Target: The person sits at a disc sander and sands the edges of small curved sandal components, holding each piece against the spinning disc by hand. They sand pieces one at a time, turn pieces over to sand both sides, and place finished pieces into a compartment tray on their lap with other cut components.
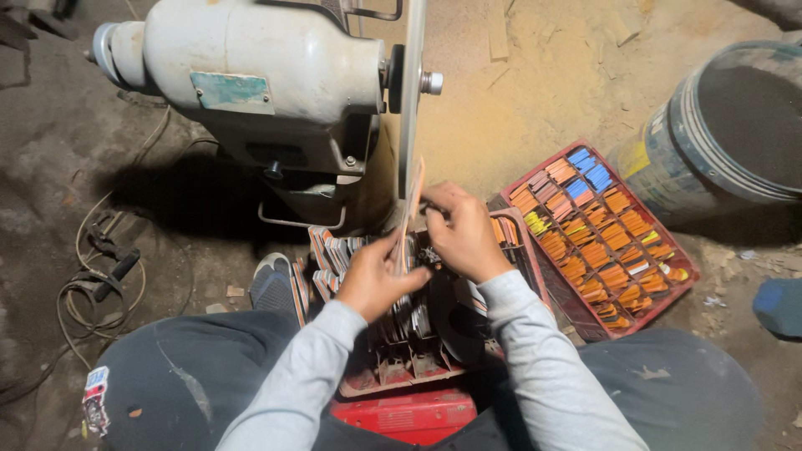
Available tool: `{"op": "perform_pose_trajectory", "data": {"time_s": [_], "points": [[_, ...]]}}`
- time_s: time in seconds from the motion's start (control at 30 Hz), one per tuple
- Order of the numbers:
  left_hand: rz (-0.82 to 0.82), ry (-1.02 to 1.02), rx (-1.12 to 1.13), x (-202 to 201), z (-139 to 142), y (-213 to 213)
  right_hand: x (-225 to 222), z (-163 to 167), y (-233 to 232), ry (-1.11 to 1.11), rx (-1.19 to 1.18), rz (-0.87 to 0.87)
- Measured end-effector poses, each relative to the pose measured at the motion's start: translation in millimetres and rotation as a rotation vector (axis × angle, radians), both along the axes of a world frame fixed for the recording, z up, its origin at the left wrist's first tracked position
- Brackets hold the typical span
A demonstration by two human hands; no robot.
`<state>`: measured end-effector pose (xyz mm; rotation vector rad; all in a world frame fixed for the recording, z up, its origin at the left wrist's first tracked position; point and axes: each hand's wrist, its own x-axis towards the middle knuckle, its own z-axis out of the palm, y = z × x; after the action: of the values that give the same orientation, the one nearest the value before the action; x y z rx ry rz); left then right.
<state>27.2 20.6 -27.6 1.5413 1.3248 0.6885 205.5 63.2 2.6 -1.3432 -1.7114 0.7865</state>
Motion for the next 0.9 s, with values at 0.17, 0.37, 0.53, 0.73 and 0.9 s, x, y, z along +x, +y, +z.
{"op": "perform_pose_trajectory", "data": {"time_s": [0.17,0.37,0.53,0.73,0.9], "points": [[0.001,-0.379,-0.319,0.4,-18.9,21.8,-14.3,-3.5,14.6,-0.136,0.116,-0.061],[-0.035,0.189,0.106,-7.1,-25.4,-44.7,21.0,-19.4,-8.1,-0.064,-0.216,0.316],[-0.02,0.46,0.337,-4.1,-9.2,-58.9,44.1,-14.1,-12.6,0.179,-0.514,0.435],[0.005,0.39,0.405,2.8,15.5,-53.4,54.2,10.5,-17.2,0.213,-0.444,0.494],[-0.03,0.196,0.178,3.3,22.9,-48.1,56.1,13.9,-14.9,0.332,-0.503,0.511]]}}
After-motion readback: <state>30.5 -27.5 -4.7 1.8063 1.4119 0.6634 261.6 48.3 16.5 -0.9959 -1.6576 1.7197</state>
